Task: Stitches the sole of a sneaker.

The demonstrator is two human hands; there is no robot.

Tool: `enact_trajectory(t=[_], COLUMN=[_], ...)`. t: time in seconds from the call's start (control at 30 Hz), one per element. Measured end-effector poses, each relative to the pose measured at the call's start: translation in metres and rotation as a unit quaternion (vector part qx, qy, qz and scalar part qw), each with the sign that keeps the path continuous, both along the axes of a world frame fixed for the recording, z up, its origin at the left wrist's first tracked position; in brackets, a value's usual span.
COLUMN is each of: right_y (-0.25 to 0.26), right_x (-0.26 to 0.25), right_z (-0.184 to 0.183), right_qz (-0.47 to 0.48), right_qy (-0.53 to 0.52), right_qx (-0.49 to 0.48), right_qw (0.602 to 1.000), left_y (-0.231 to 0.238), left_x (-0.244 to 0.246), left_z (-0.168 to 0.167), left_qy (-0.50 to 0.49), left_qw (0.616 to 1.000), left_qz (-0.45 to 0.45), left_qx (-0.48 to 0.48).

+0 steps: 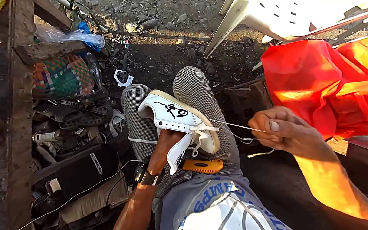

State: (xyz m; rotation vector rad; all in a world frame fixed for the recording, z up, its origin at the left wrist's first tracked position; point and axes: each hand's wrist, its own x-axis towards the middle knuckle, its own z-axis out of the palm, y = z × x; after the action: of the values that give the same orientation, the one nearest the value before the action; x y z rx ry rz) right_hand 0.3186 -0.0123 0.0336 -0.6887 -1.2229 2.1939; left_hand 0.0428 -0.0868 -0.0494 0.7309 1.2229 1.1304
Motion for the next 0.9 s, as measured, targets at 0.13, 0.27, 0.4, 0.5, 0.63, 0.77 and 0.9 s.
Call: enact_trajectory(t=[0.13,0.27,0.4,0.5,0.63,0.77,0.9], right_y=[0.007,0.014,0.009,0.01,0.01,0.001,-0.009], right_x=[0.008,0.01,-0.003,0.0,-0.004,-0.029,-0.055], right_z=[0.009,-0.001,-0.002,-0.009,-0.023,-0.039,-0.057], right_qz=[-0.035,-0.004,0.007,-0.035,-0.04,-0.064,-0.026], right_qy=[-0.085,-0.062,-0.063,-0.226,-0.322,-0.453,-0.388], right_qx=[0.068,0.121,0.098,0.203,0.366,0.535,0.449], right_qw=[0.993,0.991,0.993,0.952,0.872,0.711,0.804], left_y=[0.0,-0.002,0.002,0.001,0.003,0.003,0.002], left_x=[0.007,0.009,0.005,0.001,-0.001,0.001,0.002], left_z=[-0.001,0.002,-0.001,-0.005,-0.009,-0.011,-0.01], left_qy=[0.009,0.004,0.083,0.187,0.326,0.389,0.381], left_qw=[0.999,0.998,0.992,0.976,0.938,0.908,0.911], left_qz=[0.034,0.055,0.064,0.068,0.056,0.076,0.102], left_qx=[0.034,0.042,0.075,0.083,0.105,0.133,0.123])
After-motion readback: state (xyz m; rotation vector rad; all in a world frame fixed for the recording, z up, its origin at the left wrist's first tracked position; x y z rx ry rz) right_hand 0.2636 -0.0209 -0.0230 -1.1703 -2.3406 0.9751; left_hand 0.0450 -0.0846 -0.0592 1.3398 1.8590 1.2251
